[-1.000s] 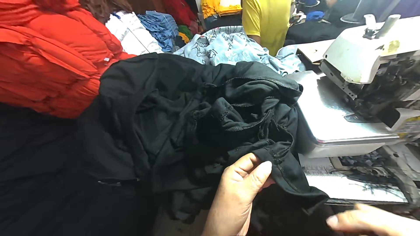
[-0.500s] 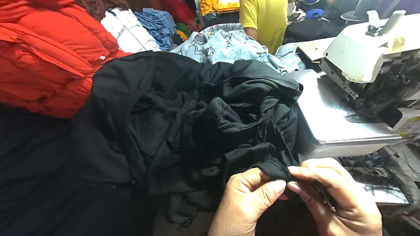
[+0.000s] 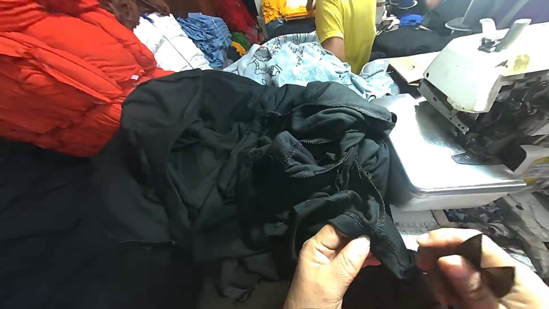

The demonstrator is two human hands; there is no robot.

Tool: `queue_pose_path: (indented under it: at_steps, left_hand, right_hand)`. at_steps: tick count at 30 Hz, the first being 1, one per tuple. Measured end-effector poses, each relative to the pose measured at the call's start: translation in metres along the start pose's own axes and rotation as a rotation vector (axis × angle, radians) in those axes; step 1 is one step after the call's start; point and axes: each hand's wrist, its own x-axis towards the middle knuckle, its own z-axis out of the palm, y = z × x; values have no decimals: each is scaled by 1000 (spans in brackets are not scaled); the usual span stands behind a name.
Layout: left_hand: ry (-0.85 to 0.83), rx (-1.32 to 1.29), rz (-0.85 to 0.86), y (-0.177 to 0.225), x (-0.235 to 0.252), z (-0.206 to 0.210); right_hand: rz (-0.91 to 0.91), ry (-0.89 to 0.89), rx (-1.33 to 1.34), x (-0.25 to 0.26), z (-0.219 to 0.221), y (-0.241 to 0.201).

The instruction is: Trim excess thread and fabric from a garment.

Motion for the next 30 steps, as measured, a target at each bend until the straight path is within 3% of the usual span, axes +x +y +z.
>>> queue_pose_path:
  at_steps: [11, 19, 26, 30]
  left_hand:
    - [-2, 432, 268, -7, -7, -3]
    - [49, 462, 186, 0, -2, -13]
    - [-148, 599, 149, 10, 11, -25]
    - [-250, 709, 77, 20, 24, -25]
  right_hand:
    - [-80, -18, -81, -3, 17, 2]
    - [-84, -30, -128, -11, 16, 10]
    - [19, 32, -160, -28, -1, 31]
    - [-58, 112, -144, -43, -9, 43]
